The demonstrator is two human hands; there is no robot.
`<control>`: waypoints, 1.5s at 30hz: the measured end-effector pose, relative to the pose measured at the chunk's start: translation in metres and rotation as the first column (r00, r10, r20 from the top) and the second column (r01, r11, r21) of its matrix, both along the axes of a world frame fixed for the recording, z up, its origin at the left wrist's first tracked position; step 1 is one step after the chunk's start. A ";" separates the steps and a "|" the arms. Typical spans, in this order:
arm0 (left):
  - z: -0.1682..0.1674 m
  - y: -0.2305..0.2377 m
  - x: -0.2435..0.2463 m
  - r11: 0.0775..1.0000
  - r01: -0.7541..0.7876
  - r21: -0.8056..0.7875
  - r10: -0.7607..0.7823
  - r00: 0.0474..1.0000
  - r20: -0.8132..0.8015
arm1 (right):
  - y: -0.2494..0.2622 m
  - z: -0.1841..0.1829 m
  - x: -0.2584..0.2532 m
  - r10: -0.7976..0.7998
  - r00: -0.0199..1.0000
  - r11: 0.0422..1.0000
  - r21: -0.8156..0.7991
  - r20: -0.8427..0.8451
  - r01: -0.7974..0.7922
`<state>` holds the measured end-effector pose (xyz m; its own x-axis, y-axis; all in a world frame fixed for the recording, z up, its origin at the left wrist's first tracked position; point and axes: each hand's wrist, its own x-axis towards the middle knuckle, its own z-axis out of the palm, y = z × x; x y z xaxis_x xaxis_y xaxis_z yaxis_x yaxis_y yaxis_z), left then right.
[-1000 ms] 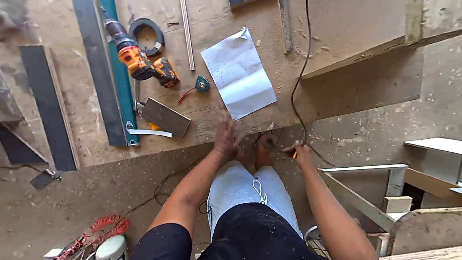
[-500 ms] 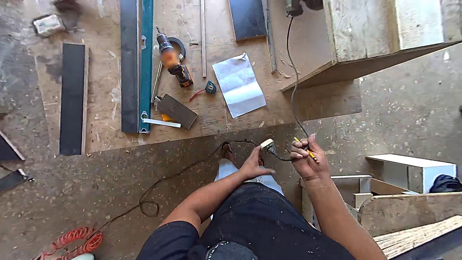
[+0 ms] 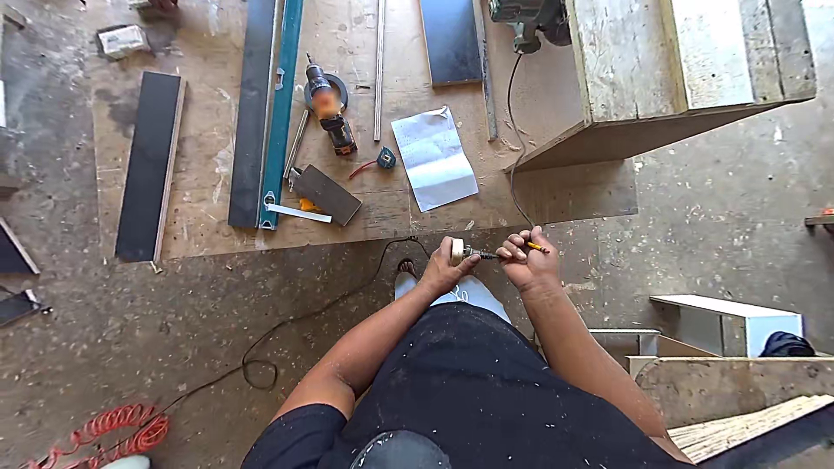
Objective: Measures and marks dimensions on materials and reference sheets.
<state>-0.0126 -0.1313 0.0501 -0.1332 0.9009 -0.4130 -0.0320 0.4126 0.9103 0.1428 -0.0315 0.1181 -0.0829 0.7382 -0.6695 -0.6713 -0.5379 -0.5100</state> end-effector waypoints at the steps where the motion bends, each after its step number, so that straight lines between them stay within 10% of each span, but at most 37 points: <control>1: -0.005 -0.002 -0.002 0.993 -0.109 -0.041 0.111 0.993 0.033 | 0.011 -0.007 0.010 -0.028 0.999 1.000 -0.014 0.040 0.028; 5: -0.037 -0.004 -0.039 0.925 -0.329 -0.193 0.331 0.943 -0.022 | 0.074 -0.036 0.085 0.040 0.939 0.999 -0.029 0.341 -0.032; 10: -0.015 0.047 -0.040 0.951 -0.284 -0.118 0.278 0.958 -0.067 | 0.136 -0.062 0.122 0.266 0.602 0.955 -0.121 0.753 -0.270; 17: 0.091 0.194 0.018 0.950 0.057 0.307 -0.100 0.987 0.126 | 0.225 -0.110 0.131 0.329 0.116 0.765 -0.193 0.937 -0.614; 21: 0.029 0.296 0.045 0.969 -0.223 0.103 0.189 0.946 0.265 | 0.254 -0.149 0.141 0.487 -0.210 0.568 -0.490 0.848 -0.661; 24: -0.042 0.342 0.034 0.905 -0.392 -0.165 0.426 0.839 0.339 | 0.253 -0.158 0.144 0.512 -0.176 0.558 -0.482 0.841 -0.675; 27: -0.075 0.356 0.024 0.942 -0.258 -0.212 0.322 0.873 0.367 | 0.243 -0.153 0.157 0.527 -0.100 0.567 -0.436 0.844 -0.698; 30: -0.090 0.355 0.003 0.982 -0.019 -0.190 0.000 0.995 -0.103 | 0.227 -0.140 0.169 0.514 -0.097 0.565 -0.422 0.852 -0.709; 32: -0.093 0.334 -0.024 0.964 -0.143 -0.223 0.023 0.883 -0.470 | 0.219 -0.137 0.172 0.498 -0.086 0.600 -0.415 0.863 -0.684; 38: -0.126 0.258 -0.072 0.308 -0.784 -0.539 0.310 0.619 -0.722 | 0.191 -0.115 0.177 0.517 -0.007 0.781 -0.475 0.856 -0.405; 45: -0.153 0.282 -0.084 0.179 -0.731 -0.658 0.305 0.677 -0.669 | 0.128 -0.100 0.167 0.580 -0.078 0.747 -0.567 0.811 -0.347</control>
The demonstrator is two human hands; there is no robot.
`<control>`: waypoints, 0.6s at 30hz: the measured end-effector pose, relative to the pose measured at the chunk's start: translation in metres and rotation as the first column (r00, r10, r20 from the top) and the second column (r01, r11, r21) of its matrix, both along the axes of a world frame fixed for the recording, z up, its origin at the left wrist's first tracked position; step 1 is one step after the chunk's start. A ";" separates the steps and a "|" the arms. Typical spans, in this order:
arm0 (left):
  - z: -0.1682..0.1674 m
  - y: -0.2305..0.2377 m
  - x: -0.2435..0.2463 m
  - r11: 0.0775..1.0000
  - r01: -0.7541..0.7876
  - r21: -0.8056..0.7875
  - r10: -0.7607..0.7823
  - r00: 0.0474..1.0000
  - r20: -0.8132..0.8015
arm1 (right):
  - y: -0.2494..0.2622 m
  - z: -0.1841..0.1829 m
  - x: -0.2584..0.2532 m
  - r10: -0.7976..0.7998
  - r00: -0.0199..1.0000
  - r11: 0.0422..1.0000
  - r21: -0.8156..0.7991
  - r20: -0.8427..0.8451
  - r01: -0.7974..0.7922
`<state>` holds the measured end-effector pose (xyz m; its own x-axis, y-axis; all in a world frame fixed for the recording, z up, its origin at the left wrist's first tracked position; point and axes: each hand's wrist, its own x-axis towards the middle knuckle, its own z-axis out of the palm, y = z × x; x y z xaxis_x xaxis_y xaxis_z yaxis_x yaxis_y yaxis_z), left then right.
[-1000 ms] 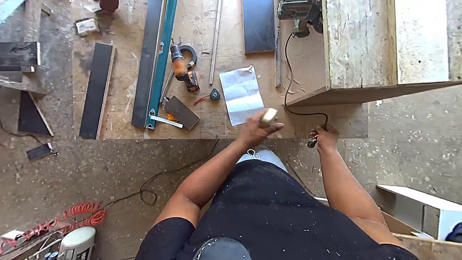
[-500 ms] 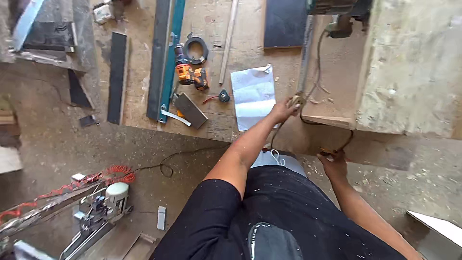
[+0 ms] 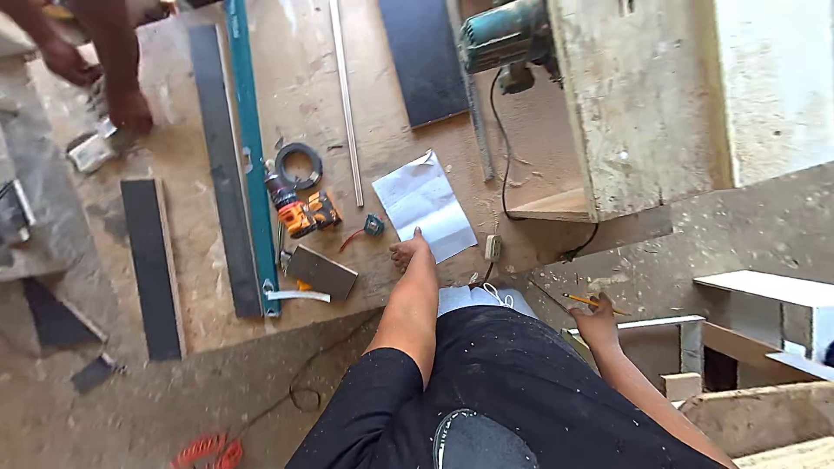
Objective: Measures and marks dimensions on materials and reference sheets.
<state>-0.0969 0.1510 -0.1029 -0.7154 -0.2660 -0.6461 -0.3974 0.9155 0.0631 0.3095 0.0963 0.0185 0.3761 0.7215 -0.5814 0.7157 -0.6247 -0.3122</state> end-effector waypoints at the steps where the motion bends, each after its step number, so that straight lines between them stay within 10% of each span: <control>1: -0.003 0.000 -0.002 1.000 0.017 0.001 -0.017 1.000 0.010 | -0.008 0.002 -0.002 0.009 1.000 1.000 -0.015 0.006 -0.008; 7: 0.023 0.003 -0.009 0.909 0.259 0.326 -0.271 0.963 -0.009 | -0.054 0.014 0.001 0.019 0.999 0.994 -0.108 0.040 -0.015; 11: 0.089 0.009 -0.012 0.540 0.676 0.501 -0.486 0.736 -0.471 | -0.074 0.006 0.007 -0.007 0.998 0.981 -0.195 0.069 0.020; 14: 0.075 -0.016 -0.027 0.724 0.417 0.550 -0.402 0.903 -0.154 | -0.083 0.022 0.004 0.009 0.997 0.954 -0.298 0.082 0.016; 18: 0.027 -0.034 -0.043 0.688 0.149 0.710 -0.279 0.958 0.069 | -0.065 0.007 -0.002 -0.003 0.998 0.972 -0.235 0.070 0.020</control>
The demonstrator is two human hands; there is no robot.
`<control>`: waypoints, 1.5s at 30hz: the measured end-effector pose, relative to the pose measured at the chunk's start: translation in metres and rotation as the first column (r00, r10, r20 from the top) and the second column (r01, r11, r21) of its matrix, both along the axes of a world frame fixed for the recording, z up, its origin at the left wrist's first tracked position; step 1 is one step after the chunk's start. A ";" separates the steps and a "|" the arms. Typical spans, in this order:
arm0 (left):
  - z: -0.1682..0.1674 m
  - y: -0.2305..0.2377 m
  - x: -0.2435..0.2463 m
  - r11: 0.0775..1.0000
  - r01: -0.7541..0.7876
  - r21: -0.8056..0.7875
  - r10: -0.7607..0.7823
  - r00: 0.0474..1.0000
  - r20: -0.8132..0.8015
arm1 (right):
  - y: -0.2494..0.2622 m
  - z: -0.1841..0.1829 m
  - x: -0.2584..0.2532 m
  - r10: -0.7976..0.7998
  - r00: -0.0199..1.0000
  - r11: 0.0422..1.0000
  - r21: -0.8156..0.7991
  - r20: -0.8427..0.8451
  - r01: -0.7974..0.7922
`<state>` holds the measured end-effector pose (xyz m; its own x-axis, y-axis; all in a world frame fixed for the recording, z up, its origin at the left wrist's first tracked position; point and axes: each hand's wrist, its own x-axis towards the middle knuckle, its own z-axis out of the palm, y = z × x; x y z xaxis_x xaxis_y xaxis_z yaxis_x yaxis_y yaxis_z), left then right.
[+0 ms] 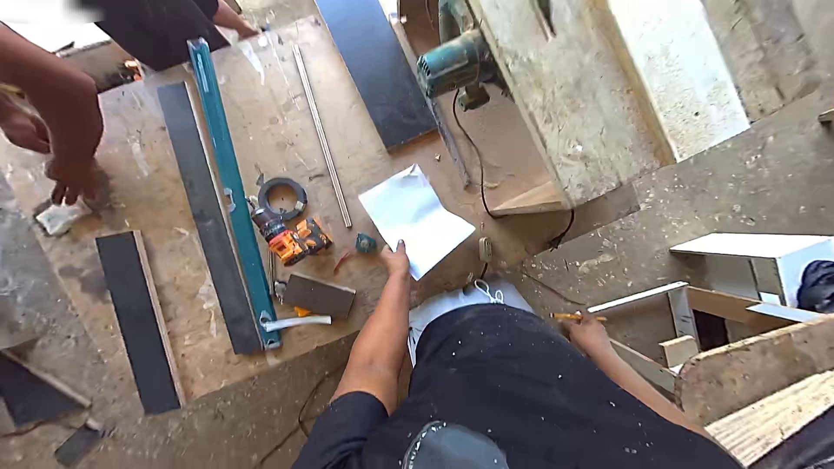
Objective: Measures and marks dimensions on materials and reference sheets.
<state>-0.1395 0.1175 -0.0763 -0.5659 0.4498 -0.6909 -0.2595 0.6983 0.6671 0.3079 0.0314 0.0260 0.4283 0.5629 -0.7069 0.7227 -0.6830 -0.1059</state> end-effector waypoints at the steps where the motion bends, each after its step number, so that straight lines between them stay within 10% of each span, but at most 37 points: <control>1: -0.011 -0.012 -0.003 1.000 -0.003 -0.013 0.003 1.000 0.021 | 0.005 -0.001 -0.002 0.017 1.000 1.000 0.023 -0.022 -0.016; 8: -0.051 -0.041 -0.037 0.931 0.249 -0.267 -0.257 0.966 0.007 | 0.049 -0.009 -0.043 0.073 0.982 0.990 0.134 -0.172 -0.050; 13: -0.016 -0.041 -0.044 0.759 0.353 -0.547 -0.504 0.851 -0.150 | 0.049 -0.015 -0.055 0.161 0.968 0.981 0.137 -0.191 -0.136; 20: -0.021 -0.046 -0.047 0.584 0.687 -0.433 -0.809 0.534 -0.244 | 0.027 -0.014 -0.046 0.080 0.985 0.996 0.053 -0.152 -0.073; 45: -0.042 -0.013 -0.059 0.501 0.749 -0.434 -0.836 0.548 -0.020 | 0.014 -0.001 -0.048 -0.029 0.989 0.993 0.110 -0.142 0.045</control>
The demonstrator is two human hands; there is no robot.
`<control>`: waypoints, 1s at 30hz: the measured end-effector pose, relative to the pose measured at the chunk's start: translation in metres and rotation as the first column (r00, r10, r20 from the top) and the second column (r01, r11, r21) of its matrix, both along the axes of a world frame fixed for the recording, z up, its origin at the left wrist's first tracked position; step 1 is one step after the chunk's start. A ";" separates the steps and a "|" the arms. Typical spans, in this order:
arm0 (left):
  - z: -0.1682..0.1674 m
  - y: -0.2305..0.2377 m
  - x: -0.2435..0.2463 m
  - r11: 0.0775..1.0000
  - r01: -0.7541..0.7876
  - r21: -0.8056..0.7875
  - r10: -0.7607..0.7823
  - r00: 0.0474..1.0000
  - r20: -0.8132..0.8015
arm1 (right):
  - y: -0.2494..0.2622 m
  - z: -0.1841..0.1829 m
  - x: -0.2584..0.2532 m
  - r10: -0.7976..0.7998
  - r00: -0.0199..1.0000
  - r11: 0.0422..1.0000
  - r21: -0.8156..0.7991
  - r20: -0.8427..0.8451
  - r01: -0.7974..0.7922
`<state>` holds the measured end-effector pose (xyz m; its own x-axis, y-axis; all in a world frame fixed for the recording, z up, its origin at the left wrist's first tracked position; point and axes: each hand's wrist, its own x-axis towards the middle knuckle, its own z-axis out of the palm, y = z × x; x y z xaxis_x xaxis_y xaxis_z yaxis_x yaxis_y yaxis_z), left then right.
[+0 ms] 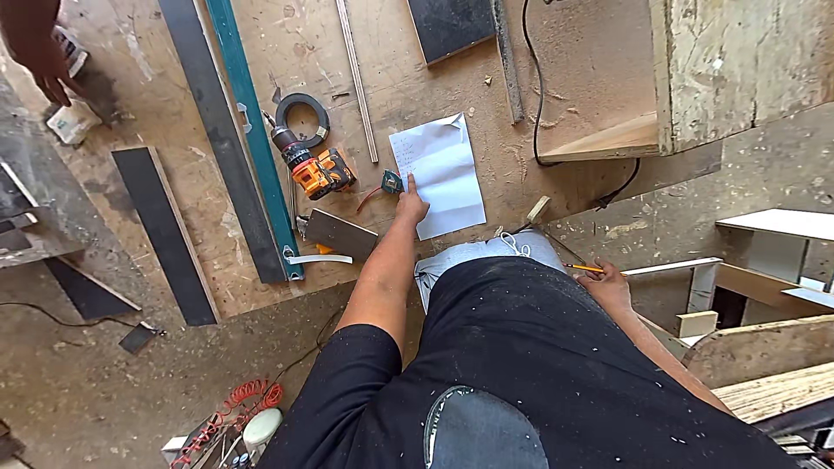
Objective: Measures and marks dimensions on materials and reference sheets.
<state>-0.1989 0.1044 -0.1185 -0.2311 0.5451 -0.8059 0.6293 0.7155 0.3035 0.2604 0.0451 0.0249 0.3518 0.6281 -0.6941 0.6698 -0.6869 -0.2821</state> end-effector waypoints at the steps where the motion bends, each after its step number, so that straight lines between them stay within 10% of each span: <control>1: -0.001 -0.001 0.000 1.000 -0.006 0.005 0.006 1.000 0.001 | -0.001 0.001 0.000 -0.015 1.000 1.000 0.017 0.009 0.015; 30: 0.016 0.023 -0.003 0.993 0.107 0.041 -0.103 0.991 -0.081 | -0.011 0.008 0.014 -0.039 0.998 0.998 0.057 0.046 0.037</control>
